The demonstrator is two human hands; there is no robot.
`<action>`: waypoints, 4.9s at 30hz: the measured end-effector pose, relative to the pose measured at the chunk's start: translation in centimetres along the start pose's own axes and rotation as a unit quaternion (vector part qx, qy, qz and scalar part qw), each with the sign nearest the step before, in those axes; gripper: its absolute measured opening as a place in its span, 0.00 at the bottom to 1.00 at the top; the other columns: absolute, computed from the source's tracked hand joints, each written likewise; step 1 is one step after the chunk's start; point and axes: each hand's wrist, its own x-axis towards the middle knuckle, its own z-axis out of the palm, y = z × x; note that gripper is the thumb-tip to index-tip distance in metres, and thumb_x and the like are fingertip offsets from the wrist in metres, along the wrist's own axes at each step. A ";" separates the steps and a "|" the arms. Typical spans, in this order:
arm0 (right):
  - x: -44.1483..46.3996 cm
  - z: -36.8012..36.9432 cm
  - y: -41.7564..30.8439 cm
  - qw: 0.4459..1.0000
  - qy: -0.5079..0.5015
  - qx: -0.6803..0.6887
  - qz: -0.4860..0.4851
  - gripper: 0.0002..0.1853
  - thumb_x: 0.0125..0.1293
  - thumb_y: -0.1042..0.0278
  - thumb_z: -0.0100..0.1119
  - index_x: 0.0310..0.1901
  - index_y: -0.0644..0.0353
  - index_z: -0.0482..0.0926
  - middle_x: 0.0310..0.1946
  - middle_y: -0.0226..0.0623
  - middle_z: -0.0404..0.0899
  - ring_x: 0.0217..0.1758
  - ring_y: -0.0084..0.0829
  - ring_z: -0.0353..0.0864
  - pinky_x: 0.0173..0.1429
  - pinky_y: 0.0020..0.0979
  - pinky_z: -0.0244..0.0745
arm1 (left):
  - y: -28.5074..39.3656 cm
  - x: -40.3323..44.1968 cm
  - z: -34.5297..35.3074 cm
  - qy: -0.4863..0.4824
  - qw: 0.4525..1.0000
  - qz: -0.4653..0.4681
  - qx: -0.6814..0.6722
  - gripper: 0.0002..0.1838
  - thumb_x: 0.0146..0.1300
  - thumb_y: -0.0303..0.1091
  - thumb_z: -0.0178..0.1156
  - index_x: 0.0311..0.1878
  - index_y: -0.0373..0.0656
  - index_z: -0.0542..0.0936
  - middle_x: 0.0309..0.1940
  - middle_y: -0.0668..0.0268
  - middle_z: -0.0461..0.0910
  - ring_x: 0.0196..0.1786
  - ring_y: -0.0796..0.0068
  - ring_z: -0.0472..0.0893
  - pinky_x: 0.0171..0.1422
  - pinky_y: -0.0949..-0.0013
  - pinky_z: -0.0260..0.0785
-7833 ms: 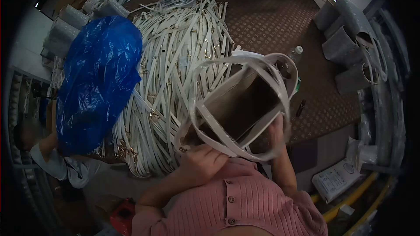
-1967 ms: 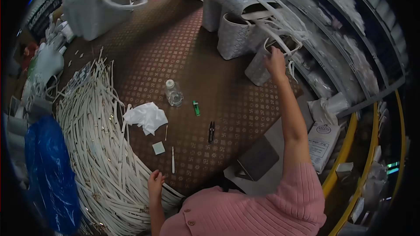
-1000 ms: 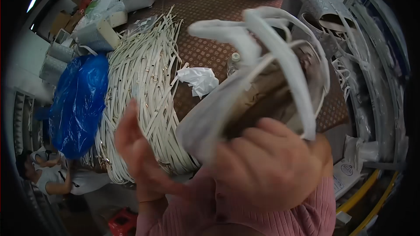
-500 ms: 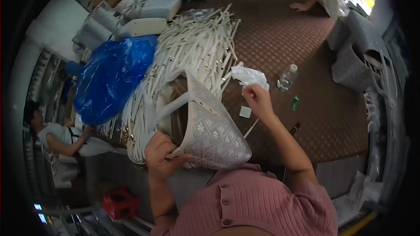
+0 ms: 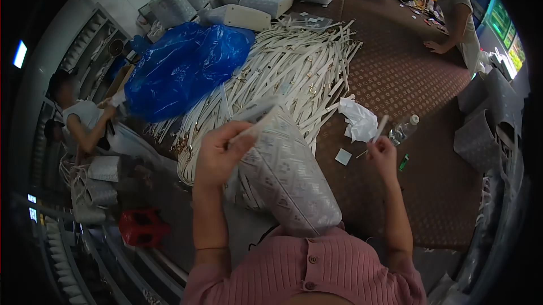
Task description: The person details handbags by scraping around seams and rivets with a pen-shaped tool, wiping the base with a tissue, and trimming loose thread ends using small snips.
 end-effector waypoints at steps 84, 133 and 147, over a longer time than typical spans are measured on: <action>-2.8 11.6 -17.9 0.901 -0.105 0.247 -0.342 0.05 0.56 0.80 0.51 0.30 0.63 0.66 0.21 0.35 0.68 0.23 0.25 0.67 0.26 0.23 0.62 | -1.0 0.6 3.2 -0.005 0.996 0.090 0.007 0.07 0.46 0.27 0.56 0.30 0.35 0.76 0.23 0.64 0.74 0.27 0.71 0.69 0.46 0.68 0.58; -2.1 7.8 6.1 0.748 0.098 0.622 0.210 0.20 0.65 0.52 0.44 0.41 0.64 0.72 0.36 0.37 0.76 0.40 0.31 0.75 0.43 0.32 0.72 | -12.7 -1.9 -0.7 -0.003 0.985 0.170 -0.032 0.32 0.51 0.56 0.56 0.40 0.27 0.73 0.36 0.55 0.78 0.34 0.69 0.77 0.40 0.69 0.68; -3.2 12.3 6.6 0.961 0.171 0.176 0.131 0.22 0.55 0.65 0.61 0.45 0.63 0.60 0.36 0.36 0.68 0.38 0.25 0.67 0.43 0.25 0.66 | -6.8 -1.5 -2.8 -0.184 0.966 -0.166 0.079 0.18 0.48 0.28 0.63 0.43 0.32 0.75 0.36 0.63 0.79 0.35 0.78 0.75 0.39 0.73 0.68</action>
